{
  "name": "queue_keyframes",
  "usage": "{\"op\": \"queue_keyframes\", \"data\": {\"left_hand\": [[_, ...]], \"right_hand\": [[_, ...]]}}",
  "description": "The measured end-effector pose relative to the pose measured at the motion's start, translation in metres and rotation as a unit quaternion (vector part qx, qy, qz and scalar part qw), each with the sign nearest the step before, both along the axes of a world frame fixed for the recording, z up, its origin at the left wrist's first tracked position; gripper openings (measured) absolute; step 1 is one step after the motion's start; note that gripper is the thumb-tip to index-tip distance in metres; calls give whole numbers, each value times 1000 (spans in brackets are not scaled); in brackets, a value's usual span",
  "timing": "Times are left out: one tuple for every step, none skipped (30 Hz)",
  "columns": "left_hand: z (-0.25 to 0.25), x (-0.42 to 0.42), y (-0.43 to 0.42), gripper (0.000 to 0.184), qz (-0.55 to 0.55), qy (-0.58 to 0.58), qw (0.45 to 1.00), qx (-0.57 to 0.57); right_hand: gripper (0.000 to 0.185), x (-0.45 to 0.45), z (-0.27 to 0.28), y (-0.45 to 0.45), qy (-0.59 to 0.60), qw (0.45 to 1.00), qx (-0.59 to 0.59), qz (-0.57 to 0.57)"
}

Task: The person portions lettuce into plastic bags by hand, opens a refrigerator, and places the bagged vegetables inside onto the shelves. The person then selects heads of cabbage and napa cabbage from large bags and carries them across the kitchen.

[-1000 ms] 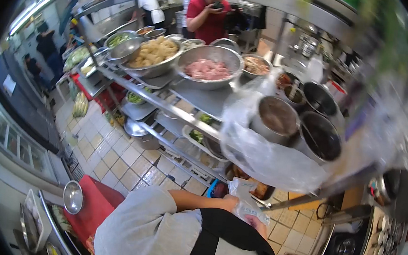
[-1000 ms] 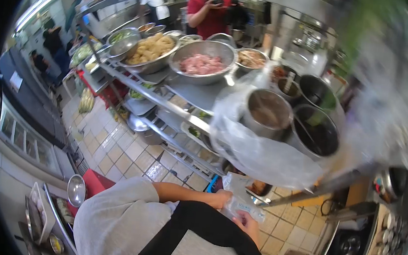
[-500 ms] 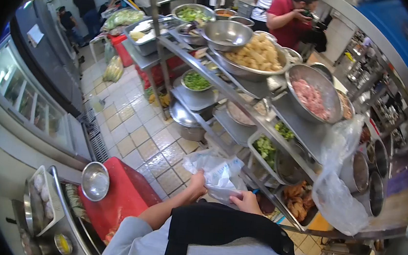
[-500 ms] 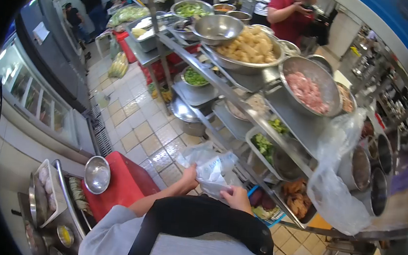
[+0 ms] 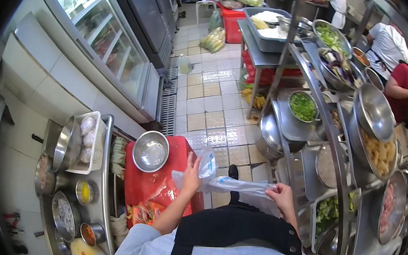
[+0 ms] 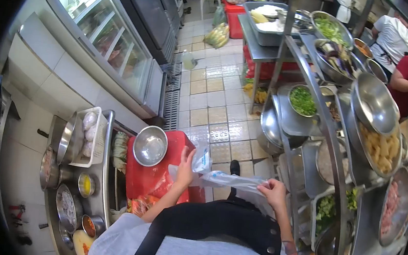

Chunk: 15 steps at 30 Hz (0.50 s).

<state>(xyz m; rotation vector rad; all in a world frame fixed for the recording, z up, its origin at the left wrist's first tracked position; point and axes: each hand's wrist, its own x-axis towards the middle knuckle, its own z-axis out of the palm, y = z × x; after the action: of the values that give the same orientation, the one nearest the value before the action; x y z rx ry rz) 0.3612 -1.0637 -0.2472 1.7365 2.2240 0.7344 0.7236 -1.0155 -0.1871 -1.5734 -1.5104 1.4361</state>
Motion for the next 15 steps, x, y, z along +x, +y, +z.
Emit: {"op": "queue_keyframes", "data": {"left_hand": [[0,-16,9,66,-51,-17,997,-56],[1,-29,16,66,-100,-39,988,-111],[-18,-47,24,59,-170,-21,970,-173],[-20,-54,30,52,-221,-14,950,-218],[-19,-61,35,46,-273,-11,926,-261],[-19,-68,41,42,-323,-11,897,-301],[-23,-73,42,39,-315,-88,876,-355],[-20,-76,44,40,-309,-107,867,-377],[-11,-78,50,41,-284,-110,874,-379],[1,-84,58,42,-258,-112,882,-377],[12,-89,68,43,-229,-110,894,-369],[24,-92,79,44,-200,-105,905,-360],[37,-97,92,45,-174,-101,915,-349],[49,-101,105,46,-150,-98,924,-337],[58,-105,118,47,-130,-96,931,-327]], "right_hand": [[19,-13,-5,18,33,999,-6,4],[18,-25,-7,36,62,998,-13,8],[14,-37,-5,58,61,996,-59,36],[13,-53,1,81,100,990,-84,54],[12,-71,8,104,139,982,-108,71],[12,-86,14,128,179,971,-133,87],[11,-96,13,155,191,958,-164,134],[11,-108,20,180,208,950,-181,147],[11,-123,28,203,226,941,-195,160],[10,-137,34,228,245,931,-210,173],[11,-150,37,252,234,931,-202,194],[11,-166,36,274,235,932,-191,198],[11,-182,33,293,236,933,-184,200],[11,-197,32,311,233,935,-177,201],[12,-212,35,329,228,935,-170,210]]}}
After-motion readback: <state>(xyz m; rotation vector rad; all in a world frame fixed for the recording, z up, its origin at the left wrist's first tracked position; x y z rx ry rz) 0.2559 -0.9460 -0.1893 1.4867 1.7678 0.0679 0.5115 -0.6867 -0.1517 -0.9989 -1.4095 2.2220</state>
